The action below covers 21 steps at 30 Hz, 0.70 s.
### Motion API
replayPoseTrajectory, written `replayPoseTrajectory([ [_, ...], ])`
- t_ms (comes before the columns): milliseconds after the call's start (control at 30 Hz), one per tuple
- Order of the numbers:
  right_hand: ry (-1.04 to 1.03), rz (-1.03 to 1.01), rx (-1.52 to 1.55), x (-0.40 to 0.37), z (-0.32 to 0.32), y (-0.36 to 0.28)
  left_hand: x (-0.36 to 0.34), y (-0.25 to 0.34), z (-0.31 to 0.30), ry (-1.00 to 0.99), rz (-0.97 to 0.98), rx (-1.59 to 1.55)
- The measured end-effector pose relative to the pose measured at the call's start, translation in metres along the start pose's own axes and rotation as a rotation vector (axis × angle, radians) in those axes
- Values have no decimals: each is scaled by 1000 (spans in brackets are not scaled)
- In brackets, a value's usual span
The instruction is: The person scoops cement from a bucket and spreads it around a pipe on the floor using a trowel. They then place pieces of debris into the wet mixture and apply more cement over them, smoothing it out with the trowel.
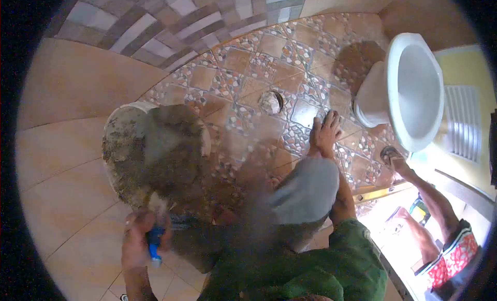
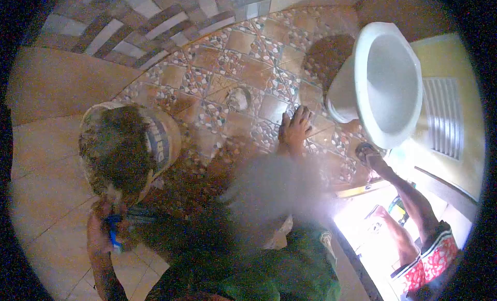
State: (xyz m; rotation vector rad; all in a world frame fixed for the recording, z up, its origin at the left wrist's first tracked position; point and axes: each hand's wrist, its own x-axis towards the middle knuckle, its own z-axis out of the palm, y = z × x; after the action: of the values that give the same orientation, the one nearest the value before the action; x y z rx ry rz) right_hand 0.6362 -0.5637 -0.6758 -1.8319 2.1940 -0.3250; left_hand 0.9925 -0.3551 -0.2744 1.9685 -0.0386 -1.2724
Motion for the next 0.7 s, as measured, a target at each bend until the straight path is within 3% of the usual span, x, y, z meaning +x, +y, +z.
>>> replayPoseTrajectory([
  [33,42,-1,-147,0,6,-5,6,2,17,2,-68,-10],
  [100,79,-19,-175,1,12,-4,31,3,42,-209,-245,-82],
  [167,99,-10,-185,7,12,-6,58,-1,69,-328,-289,-68],
  [367,23,41,-155,9,20,-2,170,-48,145,-437,-32,6],
  [433,-11,41,-153,12,6,-3,209,-50,171,-299,-96,101],
  [500,-44,46,-162,14,0,-4,250,-52,190,-352,-151,7],
  [700,-79,41,-156,14,-6,-6,307,-41,234,-220,11,57],
])
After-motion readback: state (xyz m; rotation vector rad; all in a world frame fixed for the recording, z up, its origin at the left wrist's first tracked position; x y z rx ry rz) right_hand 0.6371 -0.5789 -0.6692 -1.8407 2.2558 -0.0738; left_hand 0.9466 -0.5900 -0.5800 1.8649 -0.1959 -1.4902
